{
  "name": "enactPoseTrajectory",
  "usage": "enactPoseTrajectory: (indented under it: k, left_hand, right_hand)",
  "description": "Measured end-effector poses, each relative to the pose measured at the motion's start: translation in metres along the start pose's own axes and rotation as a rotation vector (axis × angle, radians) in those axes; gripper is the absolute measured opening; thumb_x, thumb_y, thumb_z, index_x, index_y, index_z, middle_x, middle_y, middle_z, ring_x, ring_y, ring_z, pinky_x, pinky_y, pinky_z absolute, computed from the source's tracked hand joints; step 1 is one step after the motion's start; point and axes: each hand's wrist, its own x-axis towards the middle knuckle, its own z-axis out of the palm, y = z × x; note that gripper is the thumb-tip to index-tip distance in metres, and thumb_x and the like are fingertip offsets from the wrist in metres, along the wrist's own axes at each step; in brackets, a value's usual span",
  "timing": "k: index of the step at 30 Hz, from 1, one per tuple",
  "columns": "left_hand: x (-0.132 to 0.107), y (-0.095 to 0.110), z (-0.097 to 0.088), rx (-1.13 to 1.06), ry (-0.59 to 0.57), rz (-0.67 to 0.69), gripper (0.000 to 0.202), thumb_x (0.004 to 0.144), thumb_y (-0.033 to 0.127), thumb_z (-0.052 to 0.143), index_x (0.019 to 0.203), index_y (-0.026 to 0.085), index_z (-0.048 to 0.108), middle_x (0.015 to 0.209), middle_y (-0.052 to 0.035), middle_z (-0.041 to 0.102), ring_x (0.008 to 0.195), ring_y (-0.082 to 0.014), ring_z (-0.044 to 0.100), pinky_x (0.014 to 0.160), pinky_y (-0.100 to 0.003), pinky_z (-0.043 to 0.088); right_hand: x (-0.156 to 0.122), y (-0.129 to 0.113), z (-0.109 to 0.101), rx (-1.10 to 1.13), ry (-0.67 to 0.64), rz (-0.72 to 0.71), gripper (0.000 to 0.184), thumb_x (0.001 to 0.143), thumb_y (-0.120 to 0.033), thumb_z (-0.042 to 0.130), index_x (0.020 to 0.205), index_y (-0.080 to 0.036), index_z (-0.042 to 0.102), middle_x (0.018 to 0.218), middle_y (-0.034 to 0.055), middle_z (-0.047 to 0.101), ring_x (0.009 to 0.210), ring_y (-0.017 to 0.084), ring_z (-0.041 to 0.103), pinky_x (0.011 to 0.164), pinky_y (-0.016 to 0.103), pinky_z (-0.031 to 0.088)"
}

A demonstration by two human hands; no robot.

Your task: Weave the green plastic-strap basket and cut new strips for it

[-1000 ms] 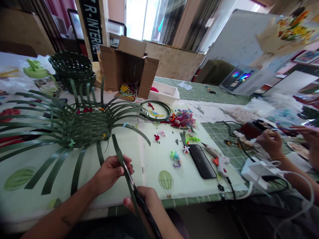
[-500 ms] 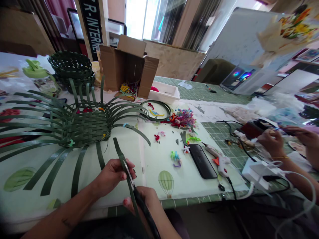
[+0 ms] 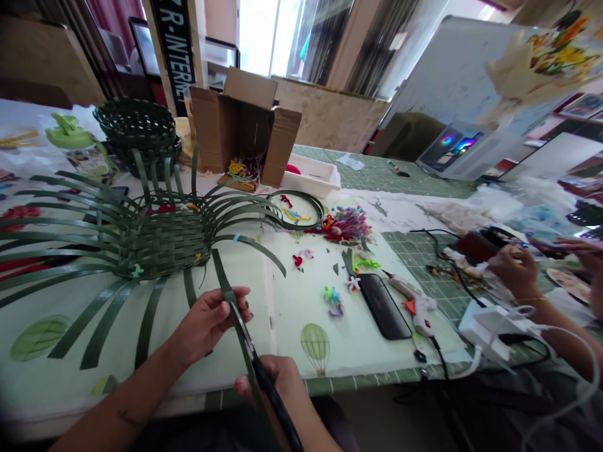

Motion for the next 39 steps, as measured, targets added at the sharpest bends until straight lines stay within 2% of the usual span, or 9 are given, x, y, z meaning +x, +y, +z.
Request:
enactPoseTrajectory:
  k: [8, 18, 23, 27, 31, 34, 39]
  left_hand:
    - [-0.002, 0.001, -0.002, -0.088, 0.046, 0.006, 0.03, 0.075, 0.028, 0.07, 0.102, 0.014, 0.067, 0.081, -0.0049, 0.066, 0.077, -0.0123, 0.064, 0.075, -0.021, 0.05]
    - [-0.003, -0.004, 0.0, -0.055, 0.056, -0.019, 0.022, 0.075, 0.024, 0.071, 0.093, 0.015, 0.064, 0.08, -0.0027, 0.063, 0.077, -0.0123, 0.062, 0.081, -0.026, 0.049]
    - [-0.005, -0.011, 0.003, -0.047, 0.03, -0.059, 0.02, 0.077, 0.026, 0.069, 0.093, 0.017, 0.061, 0.081, -0.0027, 0.063, 0.078, -0.013, 0.062, 0.077, -0.026, 0.049]
    - [-0.007, -0.015, 0.009, -0.007, 0.028, -0.091, 0.017, 0.077, 0.026, 0.068, 0.09, 0.017, 0.06, 0.083, -0.0026, 0.062, 0.08, -0.0135, 0.062, 0.077, -0.026, 0.049]
    - [-0.004, -0.009, 0.009, 0.119, 0.024, -0.008, 0.017, 0.076, 0.026, 0.069, 0.088, 0.017, 0.062, 0.081, -0.0028, 0.063, 0.078, -0.0148, 0.063, 0.075, -0.027, 0.05]
    - [-0.001, -0.001, 0.003, 0.192, 0.037, 0.077, 0.018, 0.075, 0.026, 0.07, 0.089, 0.017, 0.062, 0.081, -0.0024, 0.062, 0.077, -0.0154, 0.064, 0.077, -0.029, 0.051]
    - [0.001, 0.01, -0.012, 0.314, 0.008, 0.202, 0.015, 0.08, 0.024, 0.065, 0.094, 0.019, 0.063, 0.086, -0.0022, 0.061, 0.081, -0.0145, 0.063, 0.077, -0.029, 0.052]
  right_hand:
    - [-0.005, -0.001, 0.0, -0.051, 0.031, 0.032, 0.052, 0.063, -0.062, 0.065, 0.054, -0.018, 0.036, 0.052, -0.0041, 0.028, 0.053, 0.008, 0.024, 0.046, 0.023, 0.016]
    - [-0.014, 0.002, -0.003, -0.03, 0.01, 0.017, 0.057, 0.063, -0.067, 0.06, 0.054, -0.019, 0.03, 0.052, -0.0048, 0.025, 0.052, 0.007, 0.02, 0.045, 0.024, 0.014]
    - [-0.017, 0.016, -0.007, -0.026, -0.014, -0.003, 0.063, 0.064, -0.077, 0.051, 0.054, -0.019, 0.029, 0.051, -0.0049, 0.023, 0.05, 0.006, 0.02, 0.045, 0.025, 0.013]
    - [-0.022, 0.018, -0.016, -0.054, -0.05, -0.002, 0.064, 0.065, -0.078, 0.048, 0.053, -0.019, 0.028, 0.05, -0.0053, 0.021, 0.049, 0.006, 0.018, 0.046, 0.026, 0.011]
    - [-0.021, 0.008, -0.019, -0.073, -0.02, 0.019, 0.063, 0.063, -0.075, 0.054, 0.054, -0.019, 0.029, 0.051, -0.0054, 0.022, 0.05, 0.006, 0.018, 0.046, 0.025, 0.011]
    - [-0.013, 0.003, -0.019, -0.075, -0.013, 0.01, 0.061, 0.062, -0.074, 0.056, 0.054, -0.019, 0.032, 0.052, -0.0054, 0.024, 0.051, 0.006, 0.019, 0.045, 0.025, 0.012]
    - [0.002, 0.001, -0.019, -0.088, -0.082, -0.002, 0.06, 0.063, -0.071, 0.059, 0.056, -0.019, 0.031, 0.053, -0.0056, 0.024, 0.051, 0.006, 0.019, 0.044, 0.024, 0.012]
